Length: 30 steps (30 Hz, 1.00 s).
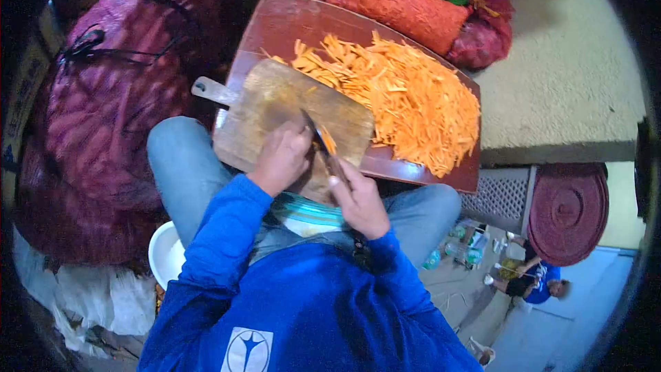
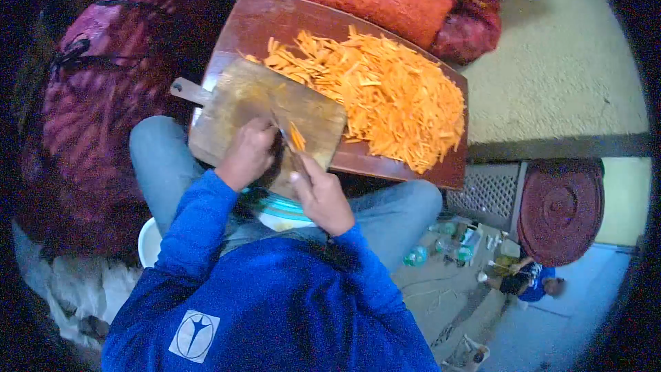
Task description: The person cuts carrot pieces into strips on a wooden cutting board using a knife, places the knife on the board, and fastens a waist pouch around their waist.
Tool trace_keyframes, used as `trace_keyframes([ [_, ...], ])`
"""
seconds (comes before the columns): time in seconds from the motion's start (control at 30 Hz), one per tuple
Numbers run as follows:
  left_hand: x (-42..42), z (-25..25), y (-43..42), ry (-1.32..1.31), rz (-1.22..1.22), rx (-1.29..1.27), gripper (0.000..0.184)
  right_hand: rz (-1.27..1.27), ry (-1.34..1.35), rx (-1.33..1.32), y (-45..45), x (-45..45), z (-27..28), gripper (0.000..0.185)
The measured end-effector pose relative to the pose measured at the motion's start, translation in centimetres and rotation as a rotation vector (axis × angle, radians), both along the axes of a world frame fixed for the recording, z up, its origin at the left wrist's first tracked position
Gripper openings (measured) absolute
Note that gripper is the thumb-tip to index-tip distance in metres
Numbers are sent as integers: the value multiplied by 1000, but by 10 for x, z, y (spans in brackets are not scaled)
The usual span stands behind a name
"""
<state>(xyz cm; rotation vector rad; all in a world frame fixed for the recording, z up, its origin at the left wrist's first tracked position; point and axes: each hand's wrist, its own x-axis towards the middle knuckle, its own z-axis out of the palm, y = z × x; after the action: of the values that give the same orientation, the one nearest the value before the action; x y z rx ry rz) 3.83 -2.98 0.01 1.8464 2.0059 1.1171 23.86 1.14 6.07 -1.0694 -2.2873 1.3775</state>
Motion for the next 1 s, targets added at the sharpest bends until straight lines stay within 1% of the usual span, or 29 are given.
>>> trace_keyframes([
  [0.07, 0, 2, 1, 4, 27, -18, 21, -10, -1, -39, 1, 3, 4, 43],
  [0.17, 1, -12, 3, 20, 39, -4, 17, -61, 47, -92, -1, 6, 2, 42],
  [0.23, 0, -4, 0, 10, 35, 8, 13, -95, 82, -117, 3, 13, 1, 41],
  [0.27, -1, -4, 2, 44, 34, -11, 11, -114, 82, -122, 5, 15, 1, 40],
  [0.3, -6, -4, 1, 38, 39, 16, 11, -120, 100, -68, 5, 15, 2, 39],
  [0.37, -10, -4, 2, 28, 32, 51, 10, -124, 68, -77, 3, 15, 5, 39],
  [0.4, -14, -3, 2, 29, 93, 52, 9, -136, 32, -81, 2, 16, 7, 39],
  [0.43, -17, -2, 2, 27, 153, 54, 8, -96, 37, -75, 1, 18, 4, 40],
  [0.47, -20, 0, 4, 23, 140, 60, 8, -70, 88, -67, -3, 17, 3, 40],
  [0.53, -25, 3, 5, -18, 294, 125, 6, -1, 34, -115, -9, 13, 1, 40],
  [0.57, -27, 3, 5, -10, 334, 118, 7, -5, -3, -170, -10, 11, 5, 38],
  [0.6, -28, 5, 4, -5, 338, 120, 7, -1, 2, -169, -5, 14, -4, 38],
  [0.67, -32, 7, 1, 71, 287, 107, 6, -30, 120, -159, 13, 28, -30, 34],
  [0.7, -32, 5, 1, 78, 294, 106, 6, -115, -65, -280, 28, 29, -14, 33],
  [0.73, -30, 0, 2, 80, 262, 51, 7, -123, 65, -124, 44, 35, -25, 32],
  [0.77, -29, -2, 3, 80, 228, -3, 7, -181, 108, -78, 61, 41, -33, 30],
  [0.8, -29, -2, 2, 81, 226, -1, 7, -202, 12, -86, 78, 42, -18, 30],
  [0.83, -27, -1, 1, 119, 205, -22, 8, -192, 73, 52, 95, 41, -20, 29],
  [0.87, -25, 0, 1, 159, 183, -41, 9, -200, -9, 160, 110, 45, -17, 31],
  [0.9, -24, 0, 2, 163, 181, -36, 9, -242, -7, 53, 117, 45, -8, 31],
  [0.93, -24, 0, 2, 174, 177, -83, 11, -281, -3, -55, 120, 43, 2, 32],
  [1.0, -25, -2, 4, 193, 178, -129, 14, -248, 45, -36, 107, 32, 18, 31],
])
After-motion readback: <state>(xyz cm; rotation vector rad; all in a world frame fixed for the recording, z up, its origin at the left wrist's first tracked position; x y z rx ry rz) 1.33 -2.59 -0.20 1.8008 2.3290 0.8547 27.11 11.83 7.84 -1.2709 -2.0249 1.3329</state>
